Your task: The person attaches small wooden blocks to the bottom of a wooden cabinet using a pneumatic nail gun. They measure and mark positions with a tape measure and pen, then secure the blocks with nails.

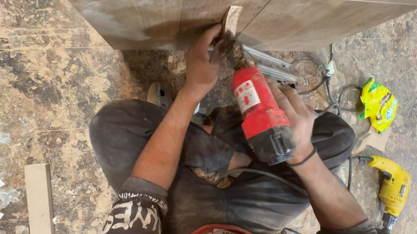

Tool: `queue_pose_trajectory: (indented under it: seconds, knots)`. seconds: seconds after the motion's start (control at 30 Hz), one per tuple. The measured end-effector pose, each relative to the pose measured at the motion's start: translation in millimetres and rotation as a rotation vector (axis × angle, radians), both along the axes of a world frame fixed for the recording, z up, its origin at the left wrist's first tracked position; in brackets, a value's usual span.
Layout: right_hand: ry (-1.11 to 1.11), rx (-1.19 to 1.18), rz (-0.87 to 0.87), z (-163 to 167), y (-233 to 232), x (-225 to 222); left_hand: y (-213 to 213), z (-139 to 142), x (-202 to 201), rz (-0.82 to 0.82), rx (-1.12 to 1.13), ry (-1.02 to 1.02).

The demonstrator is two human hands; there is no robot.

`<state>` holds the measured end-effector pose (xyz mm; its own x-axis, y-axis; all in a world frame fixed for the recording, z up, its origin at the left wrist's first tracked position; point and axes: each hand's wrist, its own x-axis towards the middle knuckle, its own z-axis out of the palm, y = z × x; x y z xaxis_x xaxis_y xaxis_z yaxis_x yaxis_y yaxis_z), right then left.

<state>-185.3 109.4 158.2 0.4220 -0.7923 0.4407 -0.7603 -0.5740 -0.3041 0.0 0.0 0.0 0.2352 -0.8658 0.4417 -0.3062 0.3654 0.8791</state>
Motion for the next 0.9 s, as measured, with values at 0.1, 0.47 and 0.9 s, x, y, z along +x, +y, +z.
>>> queue_pose_trajectory:
  seconds: [0.1, 0.47, 0.9]
  knots:
    - [0.011, -0.042, -0.007, -3, -1, 2, 0, -2, 0, -0.033, 0.029, 0.012]
    - [0.008, -0.03, -0.079, -3, -15, 14, -2, -8, -2, -0.032, 0.054, 0.047]
    - [0.024, 0.219, -0.23, 16, 2, 33, 5, -6, 5, -0.082, 0.05, -0.021]
